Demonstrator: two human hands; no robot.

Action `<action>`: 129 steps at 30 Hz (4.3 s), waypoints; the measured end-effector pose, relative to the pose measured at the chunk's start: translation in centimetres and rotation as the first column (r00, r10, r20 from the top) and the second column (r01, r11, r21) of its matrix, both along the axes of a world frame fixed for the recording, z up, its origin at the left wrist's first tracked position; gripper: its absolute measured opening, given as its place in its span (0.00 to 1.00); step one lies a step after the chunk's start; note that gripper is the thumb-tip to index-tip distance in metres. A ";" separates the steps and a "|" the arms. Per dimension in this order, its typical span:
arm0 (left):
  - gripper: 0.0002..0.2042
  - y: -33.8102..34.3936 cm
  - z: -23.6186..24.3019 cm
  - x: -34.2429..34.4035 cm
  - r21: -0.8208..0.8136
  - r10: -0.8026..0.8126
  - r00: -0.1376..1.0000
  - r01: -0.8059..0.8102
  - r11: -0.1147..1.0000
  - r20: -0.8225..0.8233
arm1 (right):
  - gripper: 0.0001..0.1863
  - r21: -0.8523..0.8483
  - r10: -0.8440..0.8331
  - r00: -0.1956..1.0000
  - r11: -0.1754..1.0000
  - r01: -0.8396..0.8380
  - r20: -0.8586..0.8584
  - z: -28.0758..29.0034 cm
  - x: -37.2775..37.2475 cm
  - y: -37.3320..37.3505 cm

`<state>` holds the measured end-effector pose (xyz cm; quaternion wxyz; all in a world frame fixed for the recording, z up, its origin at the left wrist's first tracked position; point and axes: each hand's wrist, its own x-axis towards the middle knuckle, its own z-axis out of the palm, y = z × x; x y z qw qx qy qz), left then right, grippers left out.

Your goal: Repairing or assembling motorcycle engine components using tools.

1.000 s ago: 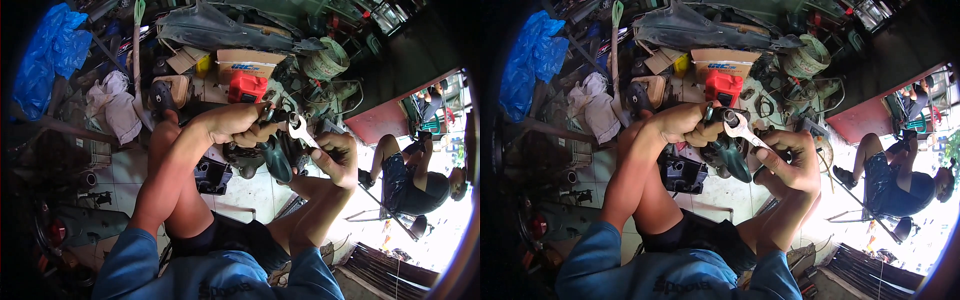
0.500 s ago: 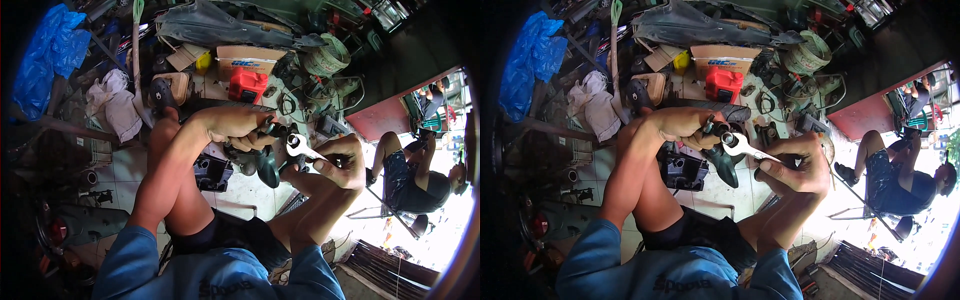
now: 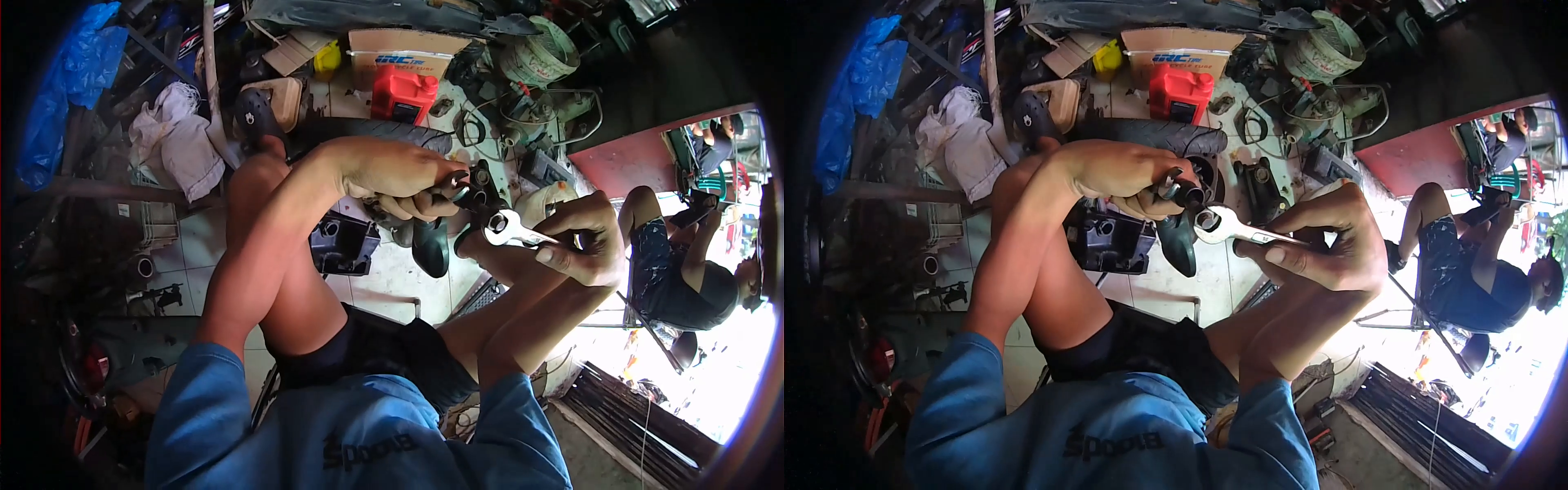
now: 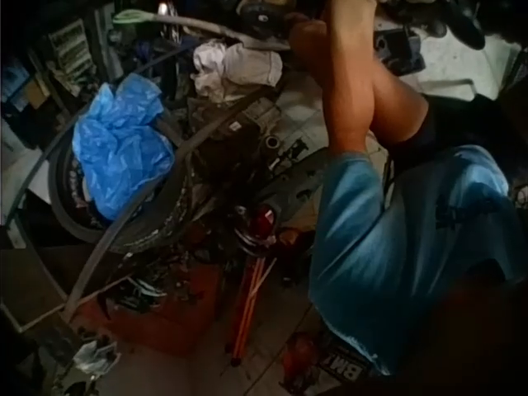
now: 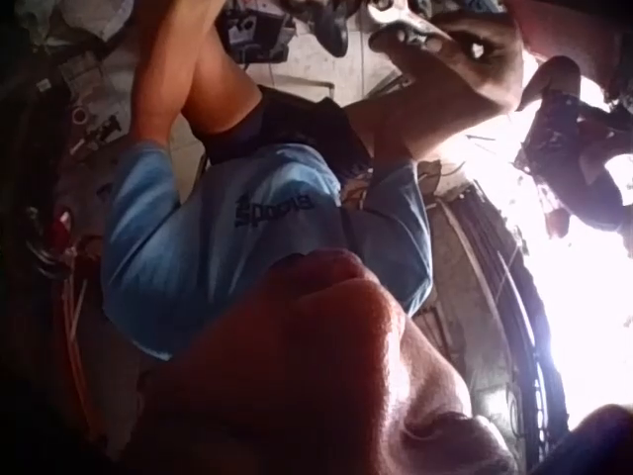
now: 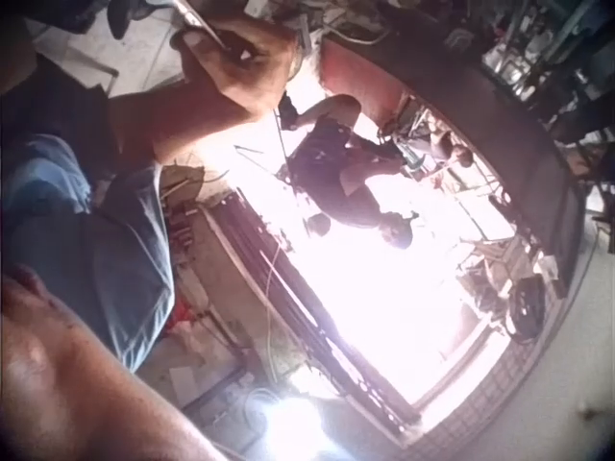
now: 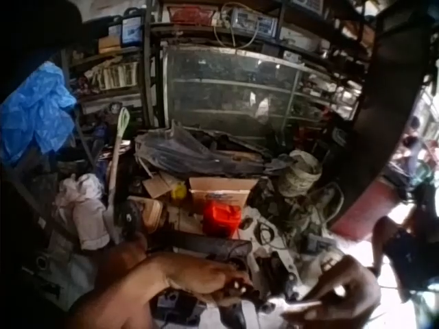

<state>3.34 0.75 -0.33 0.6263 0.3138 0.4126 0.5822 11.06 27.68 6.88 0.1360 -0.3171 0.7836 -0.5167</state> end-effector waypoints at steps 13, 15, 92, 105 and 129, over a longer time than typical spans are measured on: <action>0.13 0.2 0.2 0.3 -0.075 0.094 0.989 -0.102 0.992 -0.112 | 0.10 0.039 0.061 0.998 0.997 -0.059 -0.031 0.6 -0.3 -0.4; 0.14 0.4 0.4 0.4 -0.114 0.094 0.995 -0.098 0.989 -0.037 | 0.16 0.068 -0.023 0.999 0.997 0.021 0.023 0.2 0.1 0.3; 0.17 2.0 -1.5 -1.1 0.595 0.889 -0.151 -0.789 0.155 -0.432 | 0.12 -0.149 -0.357 0.819 0.874 0.463 0.449 0.3 1.0 -10.3; 0.22 0.0 1.2 -0.6 -0.052 0.818 0.567 -0.818 0.573 0.101 | 0.12 -0.042 -0.623 0.753 0.764 0.644 0.211 -0.2 -0.8 -6.5; 0.29 -1.2 2.4 0.0 -0.057 0.338 0.935 -0.334 0.941 0.103 | 0.12 -0.189 -0.346 0.925 0.909 0.372 0.156 -0.2 -0.2 -4.6</action>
